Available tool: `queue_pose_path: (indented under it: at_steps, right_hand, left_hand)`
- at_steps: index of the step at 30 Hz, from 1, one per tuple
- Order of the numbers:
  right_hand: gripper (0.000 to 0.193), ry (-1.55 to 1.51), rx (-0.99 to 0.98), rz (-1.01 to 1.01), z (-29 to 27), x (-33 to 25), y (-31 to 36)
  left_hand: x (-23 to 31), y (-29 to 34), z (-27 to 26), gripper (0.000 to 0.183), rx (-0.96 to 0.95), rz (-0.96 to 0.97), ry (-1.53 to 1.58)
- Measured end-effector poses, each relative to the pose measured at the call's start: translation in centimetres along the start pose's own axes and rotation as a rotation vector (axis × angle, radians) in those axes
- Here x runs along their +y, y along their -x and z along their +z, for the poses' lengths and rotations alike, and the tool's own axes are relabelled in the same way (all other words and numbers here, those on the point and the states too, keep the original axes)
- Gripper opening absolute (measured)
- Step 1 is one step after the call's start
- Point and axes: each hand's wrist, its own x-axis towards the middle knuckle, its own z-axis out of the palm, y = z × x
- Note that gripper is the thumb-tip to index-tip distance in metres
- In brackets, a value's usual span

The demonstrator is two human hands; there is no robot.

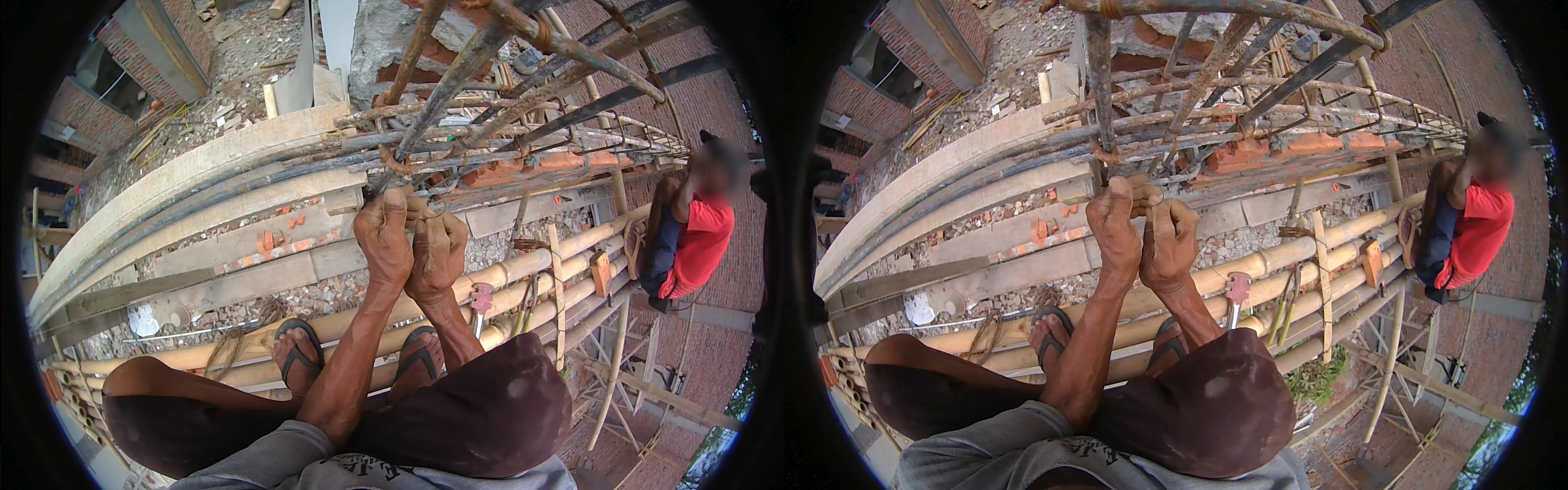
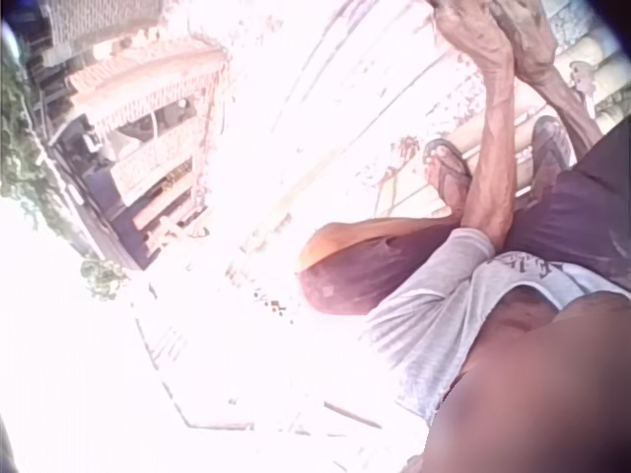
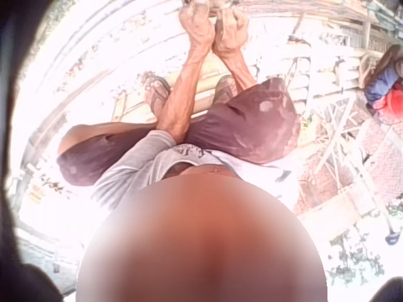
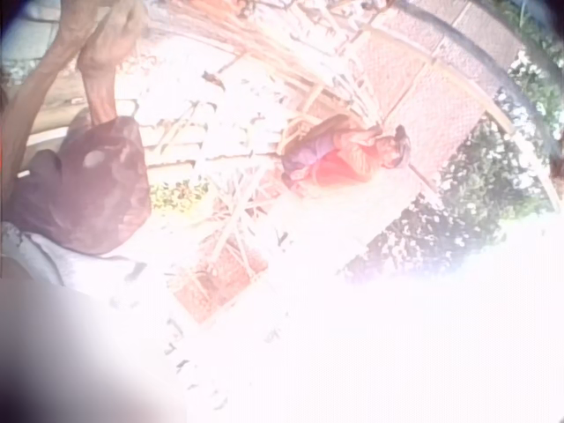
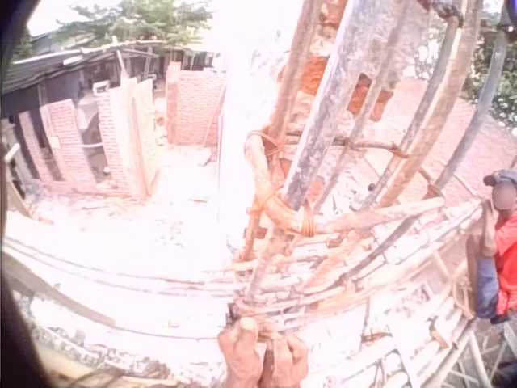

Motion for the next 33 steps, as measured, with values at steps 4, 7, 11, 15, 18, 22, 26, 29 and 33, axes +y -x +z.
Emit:
queue_pose_path:
  at_steps: [4,7,11,15,18,22,26,29,33]
  right_hand:
    - [0.04,0.028,0.093,-0.056,1.1,0.7,-0.4]
    - [0.031,0.018,0.1,-0.086,1.2,0.8,-0.9]
    - [0.044,0.112,0.043,-0.107,1.2,1.7,-1.5]
    - [0.042,0.146,-0.005,-0.07,0.7,2.9,-1.9]
    - [0.044,0.085,0.024,-0.027,0.3,3.4,-2.3]
    - [0.044,0.209,0.003,-0.145,-0.3,3.3,-3.1]
    - [0.047,0.235,-0.087,-0.104,-0.8,1.7,-3.4]
    - [0.05,0.24,-0.124,-0.061,-1.4,0.1,-3.1]
    - [0.053,0.201,-0.094,-0.007,-1.6,-1.3,-3.2]
  left_hand:
    - [-0.3,-0.3,-0.5,0.063,-0.028,-0.066,0.05]
    - [0.3,-0.3,-0.6,0.059,0.005,-0.049,-0.064]
    - [2.0,0.5,-0.2,0.059,0.065,0.158,-0.429]
    - [3.5,1.7,1.7,0.038,0.158,0.459,-0.4]
    - [4.2,2.3,2.7,0.028,0.129,0.434,-0.293]
    - [4.6,1.8,2.6,0.024,0.127,0.39,-0.194]
    - [4.9,1.0,2.1,0.02,0.14,0.322,-0.211]
    - [5.2,0.7,2.0,0.018,0.141,0.313,-0.17]
    - [6.0,0.7,2.2,0.011,0.144,0.283,-0.128]
